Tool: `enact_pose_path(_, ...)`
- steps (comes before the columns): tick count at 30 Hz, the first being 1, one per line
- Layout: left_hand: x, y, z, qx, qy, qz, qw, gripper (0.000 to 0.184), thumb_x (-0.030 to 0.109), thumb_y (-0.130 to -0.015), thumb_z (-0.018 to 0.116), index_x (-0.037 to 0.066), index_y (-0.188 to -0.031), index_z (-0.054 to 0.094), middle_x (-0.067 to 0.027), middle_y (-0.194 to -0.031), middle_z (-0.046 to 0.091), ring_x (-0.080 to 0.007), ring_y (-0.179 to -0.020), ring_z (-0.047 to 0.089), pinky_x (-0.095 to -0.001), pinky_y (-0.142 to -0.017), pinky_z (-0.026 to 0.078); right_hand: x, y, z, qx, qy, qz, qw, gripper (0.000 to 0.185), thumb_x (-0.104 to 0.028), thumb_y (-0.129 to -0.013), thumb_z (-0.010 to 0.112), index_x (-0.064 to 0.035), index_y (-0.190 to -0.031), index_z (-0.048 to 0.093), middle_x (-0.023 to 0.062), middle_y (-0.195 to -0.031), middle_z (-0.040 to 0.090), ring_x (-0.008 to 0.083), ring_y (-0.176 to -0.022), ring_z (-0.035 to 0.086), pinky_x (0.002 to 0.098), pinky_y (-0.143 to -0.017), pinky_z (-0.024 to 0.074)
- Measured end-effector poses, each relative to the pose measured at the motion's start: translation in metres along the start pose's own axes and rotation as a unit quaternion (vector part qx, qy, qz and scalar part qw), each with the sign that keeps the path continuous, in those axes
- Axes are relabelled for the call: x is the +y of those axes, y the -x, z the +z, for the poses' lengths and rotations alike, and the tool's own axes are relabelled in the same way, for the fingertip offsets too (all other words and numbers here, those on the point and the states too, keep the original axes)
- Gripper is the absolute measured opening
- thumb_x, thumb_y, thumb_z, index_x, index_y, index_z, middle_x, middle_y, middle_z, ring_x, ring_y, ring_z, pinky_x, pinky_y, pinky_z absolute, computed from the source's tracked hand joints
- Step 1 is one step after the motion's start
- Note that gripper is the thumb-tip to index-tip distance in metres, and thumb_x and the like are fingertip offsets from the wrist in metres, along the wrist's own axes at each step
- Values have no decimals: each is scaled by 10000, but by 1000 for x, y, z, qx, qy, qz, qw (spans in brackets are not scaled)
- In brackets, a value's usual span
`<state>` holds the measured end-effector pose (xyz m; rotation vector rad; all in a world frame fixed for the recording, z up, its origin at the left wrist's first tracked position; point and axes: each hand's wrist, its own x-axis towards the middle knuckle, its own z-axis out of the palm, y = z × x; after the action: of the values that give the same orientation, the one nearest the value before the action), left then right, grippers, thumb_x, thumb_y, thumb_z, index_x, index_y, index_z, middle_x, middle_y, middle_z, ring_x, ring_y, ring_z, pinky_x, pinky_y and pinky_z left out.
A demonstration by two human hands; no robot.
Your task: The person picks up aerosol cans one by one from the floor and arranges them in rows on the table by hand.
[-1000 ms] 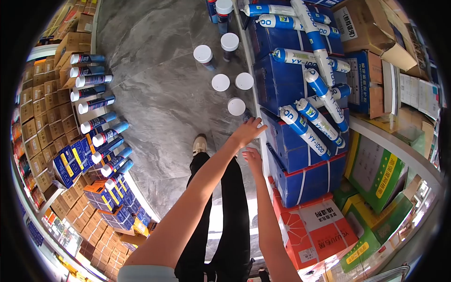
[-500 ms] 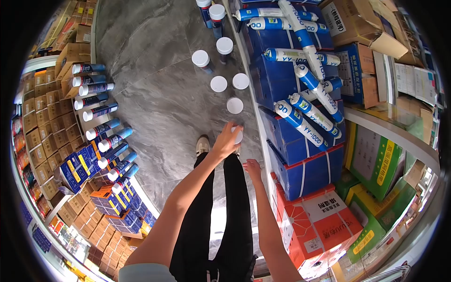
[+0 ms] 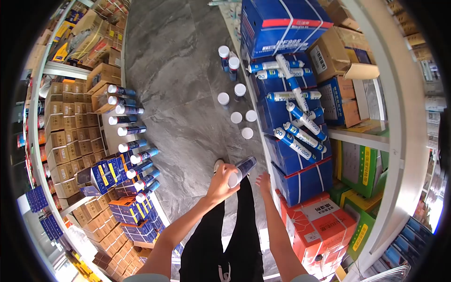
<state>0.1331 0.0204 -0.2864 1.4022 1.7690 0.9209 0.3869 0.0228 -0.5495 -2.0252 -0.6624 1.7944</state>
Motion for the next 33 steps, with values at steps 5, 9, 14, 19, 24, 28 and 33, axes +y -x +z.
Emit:
enact_pose_path(5,83,8,-67,35,0,37,999,535,35,-611,797,77,-1061,510,-133,-1096,526,-342,-987,586,-417,-766,526,-69,48,22,40,-84,78,993,445,-466,-950,453,-93,-1191,489,143,-1183,570,291,-969,621,473,-819,540)
enact_pose_path(9,144,3,-124,26,-10,92,995,516,59,-623,802,92,-1056,523,-126,-1104,542,-333,-967,600,-408,-754,532,-134,98,25,-104,-106,11,989,451,-411,-942,477,-78,-1244,515,160,-1209,585,286,-1014,617,474,-889,514)
enact_pose_path(14,205,8,-177,3,-26,145,989,516,116,-630,813,91,-1047,510,-129,-1130,543,-341,-965,598,-411,-764,514,-209,168,27,-154,-210,-12,965,414,-311,-918,561,-29,-1221,537,153,-1157,611,278,-1055,604,418,-932,504)
enact_pose_path(19,256,20,-206,2,-26,186,982,507,125,-651,800,101,-1087,541,-114,-1133,538,-329,-968,605,-402,-765,525,-242,206,38,-177,-380,-47,907,277,-166,-977,493,3,-1195,527,118,-1140,585,251,-1057,586,384,-908,535)
enact_pose_path(24,301,27,-246,-29,-56,255,965,515,149,-657,802,90,-1108,561,-107,-1136,540,-315,-962,606,-395,-766,519,-255,257,36,-174,-412,-100,889,246,-173,-966,522,1,-1136,553,109,-1119,595,264,-1015,600,394,-905,535)
enact_pose_path(28,333,36,-266,-46,-47,318,946,698,169,-643,811,102,-1275,522,-101,-1146,539,-319,-971,618,-405,-797,526,-275,293,27,-173,-440,-161,867,240,-158,-956,535,18,-1118,561,138,-1130,600,280,-1016,605,397,-907,538)
enact_pose_path(33,361,52,-269,-28,-27,357,933,916,163,-601,834,162,-1406,398,-105,-1226,492,-309,-992,609,-403,-776,549,-288,346,-2,-134,-463,-207,851,250,-152,-946,559,35,-1112,571,132,-1122,616,295,-1018,629,414,-899,546)
